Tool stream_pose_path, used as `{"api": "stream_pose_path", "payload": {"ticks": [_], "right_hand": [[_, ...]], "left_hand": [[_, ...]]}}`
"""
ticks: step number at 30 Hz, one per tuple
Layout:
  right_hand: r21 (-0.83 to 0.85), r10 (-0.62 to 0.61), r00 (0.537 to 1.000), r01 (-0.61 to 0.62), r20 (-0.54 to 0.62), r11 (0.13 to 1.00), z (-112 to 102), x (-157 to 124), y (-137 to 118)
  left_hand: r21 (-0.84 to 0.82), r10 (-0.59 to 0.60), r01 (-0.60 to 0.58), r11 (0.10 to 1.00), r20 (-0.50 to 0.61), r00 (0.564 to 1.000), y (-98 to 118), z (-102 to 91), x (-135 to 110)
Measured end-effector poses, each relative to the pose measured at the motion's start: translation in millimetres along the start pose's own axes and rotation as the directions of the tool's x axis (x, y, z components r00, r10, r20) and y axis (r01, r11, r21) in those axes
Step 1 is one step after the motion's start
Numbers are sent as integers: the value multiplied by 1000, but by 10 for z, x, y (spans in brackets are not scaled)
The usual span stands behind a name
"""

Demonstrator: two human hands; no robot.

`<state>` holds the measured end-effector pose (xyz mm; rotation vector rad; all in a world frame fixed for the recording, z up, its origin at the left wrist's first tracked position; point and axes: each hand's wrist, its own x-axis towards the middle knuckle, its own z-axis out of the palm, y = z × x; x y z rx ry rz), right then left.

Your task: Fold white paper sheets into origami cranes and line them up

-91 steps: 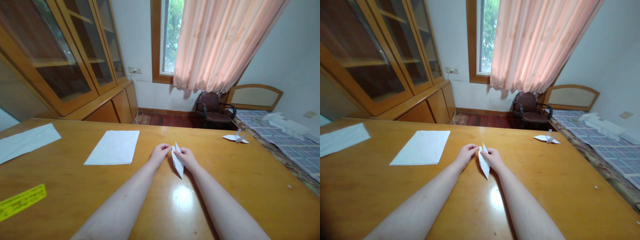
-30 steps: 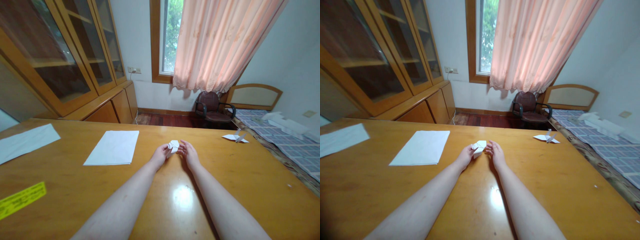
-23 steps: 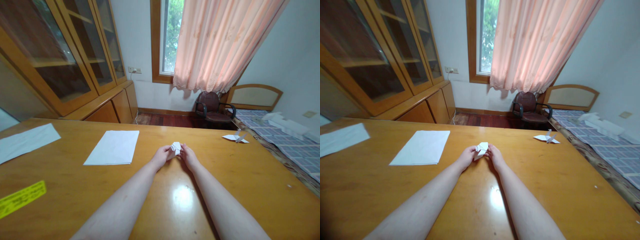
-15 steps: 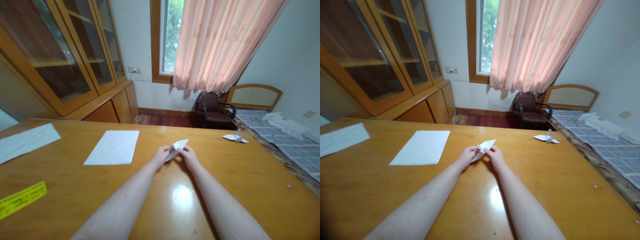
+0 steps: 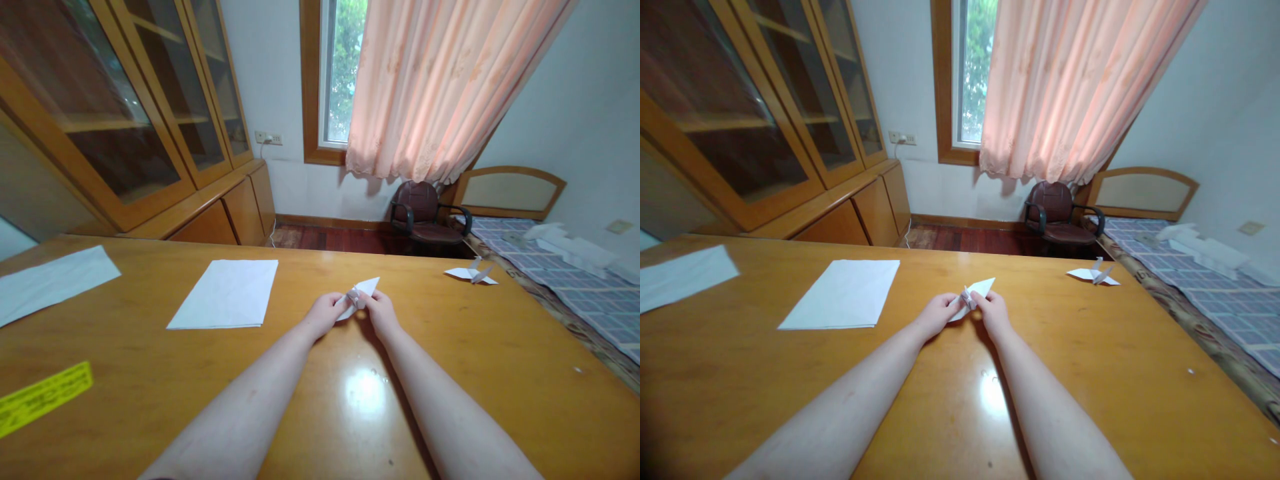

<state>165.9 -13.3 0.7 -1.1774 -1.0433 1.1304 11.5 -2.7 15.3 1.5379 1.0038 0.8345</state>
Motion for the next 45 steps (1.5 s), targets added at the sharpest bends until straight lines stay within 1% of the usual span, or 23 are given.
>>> {"api": "stream_pose_path", "payload": {"ticks": [7, 11, 17, 26, 29, 32, 35, 38, 42, 45], "right_hand": [[64, 53, 998, -52, -20, 997, -12, 30, 41], [138, 82, 996, -78, -22, 987, -15, 45, 78], [280, 124, 992, -122, 13, 952, -3, 46, 63], [399, 189, 978, -207, 85, 893, 30, 15, -16], [407, 201, 975, -222, 94, 886, 35, 4, -28], [397, 209, 975, -222, 76, 891, 32, 4, -32], [357, 213, 976, -215, 46, 909, 33, 4, -42], [309, 207, 978, -206, 30, 928, 36, 1, -41], [239, 170, 985, -170, 22, 956, 31, 3, -1], [175, 135, 990, -139, 40, 975, 23, 6, 32]], "left_hand": [[-30, 1, -1, 1000, -2, 1000, -24, -4, 2], [-25, 15, -15, 1000, 1, 1000, -45, -9, 6], [-36, 3, -3, 999, 0, 1000, -36, -5, 8], [-28, -3, 3, 1000, 19, 1000, -38, -9, 15], [-23, 3, -3, 1000, 16, 1000, -44, -9, 17], [-38, -3, 4, 999, 13, 1000, -43, -6, 15], [-52, -21, 22, 998, 22, 1000, -42, -5, 14], [-33, -16, 16, 999, 15, 1000, -50, -5, 18], [-23, -23, 22, 999, -6, 1000, -54, -2, 19], [-43, -33, 33, 999, -8, 999, -36, 1, 7]]}}
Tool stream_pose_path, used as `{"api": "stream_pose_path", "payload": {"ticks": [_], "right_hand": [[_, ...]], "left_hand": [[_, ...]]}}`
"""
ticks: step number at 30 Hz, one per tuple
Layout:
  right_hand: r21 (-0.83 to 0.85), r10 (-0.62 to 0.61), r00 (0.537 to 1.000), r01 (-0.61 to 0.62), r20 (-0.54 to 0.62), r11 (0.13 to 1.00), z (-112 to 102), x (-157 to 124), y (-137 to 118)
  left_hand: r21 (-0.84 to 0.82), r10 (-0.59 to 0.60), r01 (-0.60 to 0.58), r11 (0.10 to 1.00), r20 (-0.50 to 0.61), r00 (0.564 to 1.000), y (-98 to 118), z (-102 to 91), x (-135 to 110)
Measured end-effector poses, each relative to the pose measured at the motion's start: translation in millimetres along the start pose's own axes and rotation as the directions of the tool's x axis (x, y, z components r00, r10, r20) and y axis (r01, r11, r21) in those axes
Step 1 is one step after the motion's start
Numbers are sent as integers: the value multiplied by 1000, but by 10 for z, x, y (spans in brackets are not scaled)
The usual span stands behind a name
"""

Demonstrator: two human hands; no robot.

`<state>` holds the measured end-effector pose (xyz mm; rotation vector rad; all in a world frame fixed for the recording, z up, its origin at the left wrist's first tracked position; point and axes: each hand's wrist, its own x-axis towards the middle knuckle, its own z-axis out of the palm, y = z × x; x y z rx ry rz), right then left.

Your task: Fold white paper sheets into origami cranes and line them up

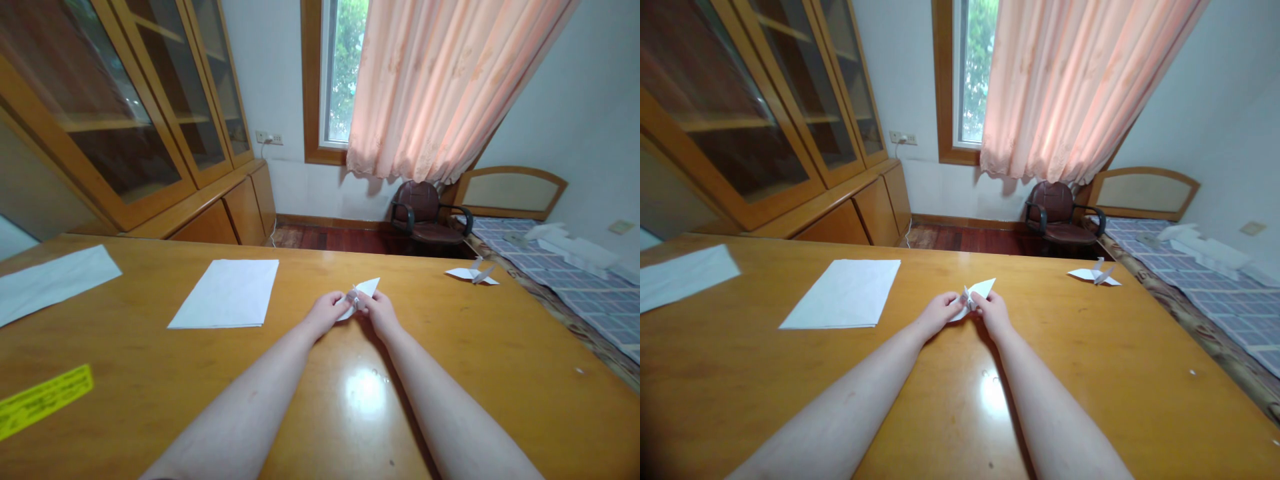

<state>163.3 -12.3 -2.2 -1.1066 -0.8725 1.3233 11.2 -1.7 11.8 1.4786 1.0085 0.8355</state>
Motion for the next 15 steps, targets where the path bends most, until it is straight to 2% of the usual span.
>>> {"api": "stream_pose_path", "payload": {"ticks": [7, 12, 15], "right_hand": [[-48, 21, 1000, -20, 9, 999, -5, 0, 3], [-49, 18, 999, -16, 33, 999, 7, -9, -6], [-91, 6, 998, -1, 60, 996, 18, -9, 9]], "left_hand": [[-51, 3, -5, 999, -21, 1000, -30, 25, 7], [-178, 10, -33, 984, -126, 992, -93, 41, 45], [-130, 95, -123, 984, -204, 974, -91, 22, 51]]}}
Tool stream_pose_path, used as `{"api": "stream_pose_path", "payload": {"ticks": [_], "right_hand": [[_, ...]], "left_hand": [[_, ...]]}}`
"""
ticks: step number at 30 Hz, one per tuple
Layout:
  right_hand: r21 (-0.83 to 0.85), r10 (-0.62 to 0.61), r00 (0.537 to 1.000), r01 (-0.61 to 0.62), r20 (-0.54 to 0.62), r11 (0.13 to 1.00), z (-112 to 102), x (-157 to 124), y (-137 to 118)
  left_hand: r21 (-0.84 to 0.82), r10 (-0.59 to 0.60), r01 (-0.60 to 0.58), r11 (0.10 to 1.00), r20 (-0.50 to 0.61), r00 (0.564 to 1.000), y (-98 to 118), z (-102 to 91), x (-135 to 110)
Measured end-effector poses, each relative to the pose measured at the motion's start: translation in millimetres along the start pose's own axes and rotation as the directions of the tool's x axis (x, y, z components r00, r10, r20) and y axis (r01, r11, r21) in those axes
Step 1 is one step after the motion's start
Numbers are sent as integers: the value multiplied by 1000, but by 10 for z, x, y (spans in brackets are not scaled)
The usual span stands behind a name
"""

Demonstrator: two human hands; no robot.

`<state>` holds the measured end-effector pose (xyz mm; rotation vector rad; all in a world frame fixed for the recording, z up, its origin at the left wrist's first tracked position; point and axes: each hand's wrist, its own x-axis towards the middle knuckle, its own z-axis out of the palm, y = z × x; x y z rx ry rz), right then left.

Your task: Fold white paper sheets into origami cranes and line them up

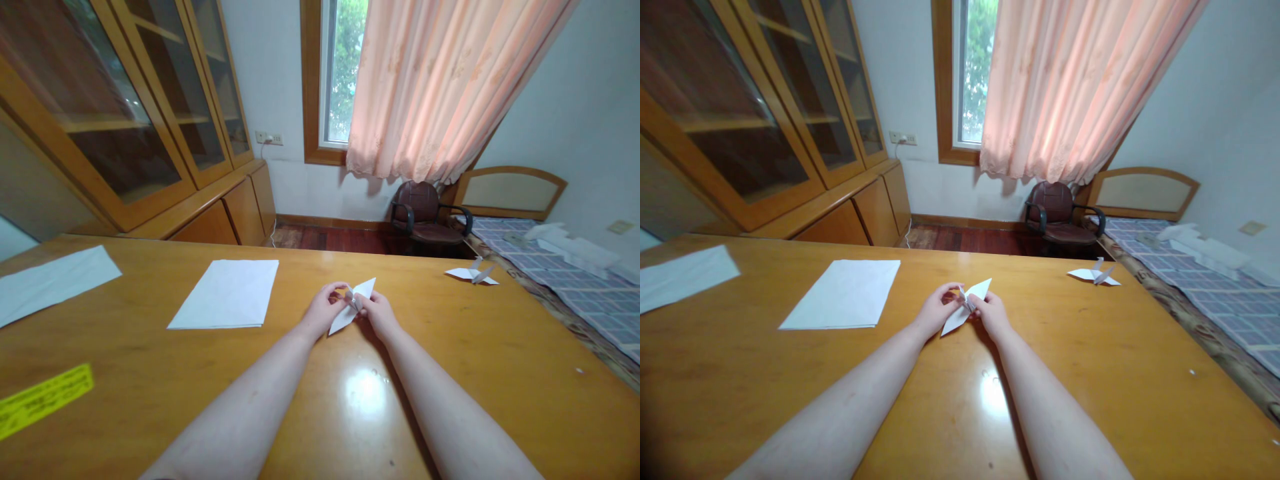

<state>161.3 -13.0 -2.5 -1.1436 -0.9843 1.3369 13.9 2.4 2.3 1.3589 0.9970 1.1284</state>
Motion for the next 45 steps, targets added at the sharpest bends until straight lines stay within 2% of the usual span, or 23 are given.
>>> {"api": "stream_pose_path", "payload": {"ticks": [3, 6, 8, 10, 12, 13, 20, 30, 36, 42, 45], "right_hand": [[-27, -14, 1000, 14, -6, 1000, -4, 14, 27], [-63, -162, 983, 156, -90, 986, -30, 17, 14], [-173, -336, 936, 315, -104, 933, -42, -5, -32], [-314, -472, 881, 437, -41, 843, -36, -44, -92], [-408, -517, 855, 488, 44, 771, -13, -84, -143], [-428, -531, 846, 495, 39, 756, 1, -98, -160], [-447, -548, 836, 476, -39, 758, 7, -90, -144], [-403, -565, 824, 502, -47, 765, -16, -64, -145], [-360, -518, 853, 464, -65, 809, -29, -50, -118], [-407, -511, 860, 469, 7, 784, -6, -91, -151], [-413, -496, 868, 453, 5, 790, 14, -108, -183]], "left_hand": [[30, 51, -51, 998, 0, 999, 7, -27, 18], [24, 56, -55, 998, -42, 998, 0, -48, 45], [1, 44, -44, 999, -74, 996, -10, -55, 60], [-33, 28, -30, 999, -74, 997, -17, -57, 67], [-60, 10, -14, 998, -65, 998, -20, -55, 68], [-67, 4, -8, 998, -61, 998, -19, -52, 66], [-75, 5, -12, 997, -90, 996, 10, -36, 57], [-140, -26, 8, 990, -126, 992, -31, -37, 92], [-149, -50, 30, 988, -134, 990, 9, -45, 88], [-134, -28, 16, 991, -89, 996, 2, -32, 70], [-120, -16, 6, 993, -87, 996, -6, -31, 66]]}}
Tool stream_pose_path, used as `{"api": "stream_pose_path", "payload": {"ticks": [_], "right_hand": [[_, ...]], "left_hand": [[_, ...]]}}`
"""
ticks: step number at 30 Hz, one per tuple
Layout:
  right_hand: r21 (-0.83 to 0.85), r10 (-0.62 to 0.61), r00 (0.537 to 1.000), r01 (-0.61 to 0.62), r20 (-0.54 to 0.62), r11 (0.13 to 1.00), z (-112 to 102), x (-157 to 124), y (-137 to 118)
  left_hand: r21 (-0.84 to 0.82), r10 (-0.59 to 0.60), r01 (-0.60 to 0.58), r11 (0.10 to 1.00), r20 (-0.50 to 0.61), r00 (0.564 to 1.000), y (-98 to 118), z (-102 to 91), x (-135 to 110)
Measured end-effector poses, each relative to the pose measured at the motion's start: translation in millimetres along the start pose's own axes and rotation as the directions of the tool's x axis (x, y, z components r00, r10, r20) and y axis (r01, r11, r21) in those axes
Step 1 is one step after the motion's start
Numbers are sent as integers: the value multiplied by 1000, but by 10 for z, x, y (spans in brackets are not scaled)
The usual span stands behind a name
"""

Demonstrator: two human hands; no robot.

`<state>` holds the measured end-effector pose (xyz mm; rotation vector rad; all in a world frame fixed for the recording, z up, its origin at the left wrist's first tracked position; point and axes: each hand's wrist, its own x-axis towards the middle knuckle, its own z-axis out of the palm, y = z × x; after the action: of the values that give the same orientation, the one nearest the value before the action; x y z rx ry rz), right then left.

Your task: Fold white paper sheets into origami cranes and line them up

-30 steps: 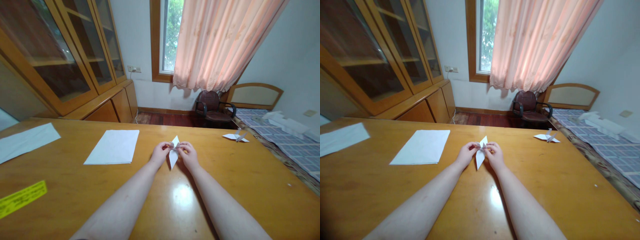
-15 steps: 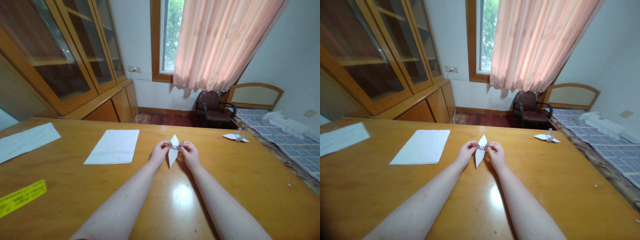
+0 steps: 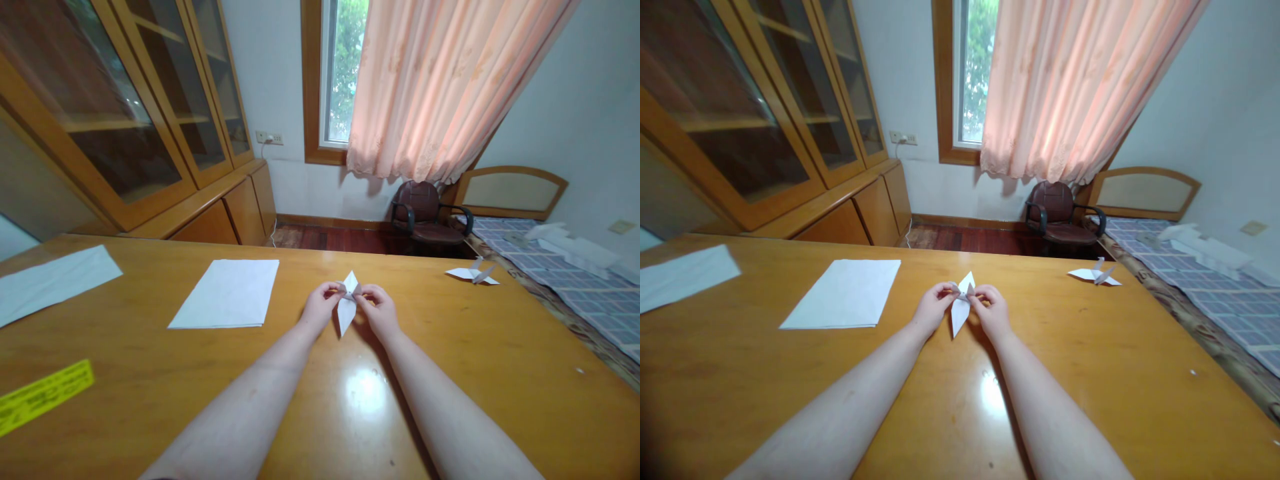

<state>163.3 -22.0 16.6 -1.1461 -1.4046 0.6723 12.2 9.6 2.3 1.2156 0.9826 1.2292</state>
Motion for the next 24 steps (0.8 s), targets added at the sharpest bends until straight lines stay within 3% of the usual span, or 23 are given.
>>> {"api": "stream_pose_path", "payload": {"ticks": [9, 16, 24], "right_hand": [[11, -6, 1000, 6, -15, 1000, 10, 7, 49], [151, 97, 994, -89, -46, 984, 29, 8, 115], [255, 153, 988, -148, 0, 956, 35, -3, 74]], "left_hand": [[13, 10, -10, 1000, -8, 1000, 10, -14, 12], [16, 9, -8, 1000, -39, 999, 14, -21, 26], [-38, -3, 2, 999, -37, 999, 2, -16, 21]]}}
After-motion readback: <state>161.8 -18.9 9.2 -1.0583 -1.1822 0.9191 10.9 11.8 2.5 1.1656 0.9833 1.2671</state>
